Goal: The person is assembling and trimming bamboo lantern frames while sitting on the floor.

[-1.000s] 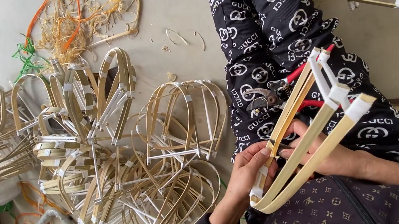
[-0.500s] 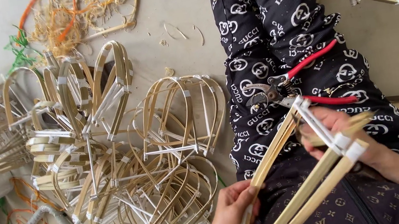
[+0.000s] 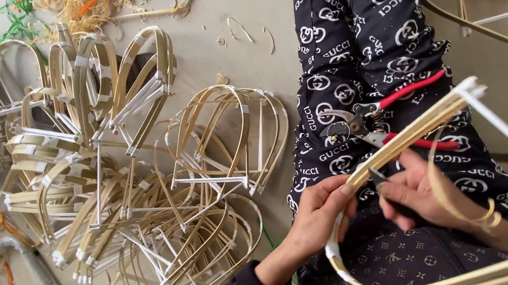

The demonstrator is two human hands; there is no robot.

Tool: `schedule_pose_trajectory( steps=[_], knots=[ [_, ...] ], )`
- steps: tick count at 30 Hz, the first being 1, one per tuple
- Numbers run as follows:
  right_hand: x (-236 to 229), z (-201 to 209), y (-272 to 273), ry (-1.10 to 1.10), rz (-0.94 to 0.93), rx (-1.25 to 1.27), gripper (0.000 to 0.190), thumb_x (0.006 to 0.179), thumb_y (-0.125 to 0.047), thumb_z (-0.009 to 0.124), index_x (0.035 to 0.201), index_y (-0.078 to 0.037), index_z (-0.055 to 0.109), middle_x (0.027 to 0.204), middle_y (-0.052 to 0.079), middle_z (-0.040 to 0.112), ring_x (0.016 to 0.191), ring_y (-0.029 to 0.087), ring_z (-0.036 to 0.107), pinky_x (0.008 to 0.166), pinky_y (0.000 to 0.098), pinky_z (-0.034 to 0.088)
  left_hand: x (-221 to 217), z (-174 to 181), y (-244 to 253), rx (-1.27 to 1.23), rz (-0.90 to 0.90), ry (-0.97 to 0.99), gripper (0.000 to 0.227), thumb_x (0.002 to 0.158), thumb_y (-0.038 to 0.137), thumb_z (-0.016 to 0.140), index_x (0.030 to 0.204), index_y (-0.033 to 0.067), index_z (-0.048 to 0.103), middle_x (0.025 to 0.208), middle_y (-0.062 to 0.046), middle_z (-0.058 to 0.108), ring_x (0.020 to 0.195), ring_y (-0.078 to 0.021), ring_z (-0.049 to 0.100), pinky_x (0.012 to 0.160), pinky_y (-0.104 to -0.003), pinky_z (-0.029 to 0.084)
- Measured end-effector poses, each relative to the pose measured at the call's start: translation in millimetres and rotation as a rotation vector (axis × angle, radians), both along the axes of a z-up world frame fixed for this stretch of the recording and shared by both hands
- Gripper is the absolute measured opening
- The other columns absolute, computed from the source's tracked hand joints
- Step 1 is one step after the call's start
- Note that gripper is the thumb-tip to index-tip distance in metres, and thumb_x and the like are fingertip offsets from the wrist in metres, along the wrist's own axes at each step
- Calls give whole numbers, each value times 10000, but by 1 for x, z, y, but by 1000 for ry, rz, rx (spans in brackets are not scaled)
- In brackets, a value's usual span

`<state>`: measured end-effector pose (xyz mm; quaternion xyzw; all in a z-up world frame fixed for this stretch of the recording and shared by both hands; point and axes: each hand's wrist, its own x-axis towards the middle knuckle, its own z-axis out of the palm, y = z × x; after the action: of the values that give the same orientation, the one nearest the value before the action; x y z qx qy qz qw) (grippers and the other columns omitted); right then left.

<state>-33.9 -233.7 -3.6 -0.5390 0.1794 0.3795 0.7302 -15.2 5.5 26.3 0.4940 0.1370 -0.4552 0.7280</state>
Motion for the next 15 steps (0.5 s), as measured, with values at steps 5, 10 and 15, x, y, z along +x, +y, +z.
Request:
schedule_pose_trajectory(
  steps=[5, 10, 15],
  knots=[
    [-10, -10, 4, -54, 24, 184, 654, 934, -136, 597, 1471, -142, 225, 649, 130, 687, 440, 168, 629, 382, 256, 478, -4, -7, -14, -73, 47, 16, 355, 1106, 229, 509, 1344, -21, 589, 774, -6, 612, 503, -69, 540, 442, -219, 424],
    [-30, -22, 3, -84, 21, 211, 413, 966, -126, 605, 1330, -24, 439, 664, 128, 689, 515, 159, 635, 445, 254, 489, -13, 14, 0, -75, -2, 41, 339, 1104, 229, 495, 1319, -2, 620, 746, 16, 585, 482, -61, 516, 426, -205, 398],
    [-24, -37, -27, -100, -173, 61, 230, 995, -157, 594, 1133, 8, 515, 631, 146, 652, 444, 185, 582, 379, 288, 468, -66, -5, 44, 64, -20, 25, 298, 1149, 203, 529, 1236, -60, 639, 759, -21, 595, 564, -74, 550, 500, -219, 440]
  ],
)
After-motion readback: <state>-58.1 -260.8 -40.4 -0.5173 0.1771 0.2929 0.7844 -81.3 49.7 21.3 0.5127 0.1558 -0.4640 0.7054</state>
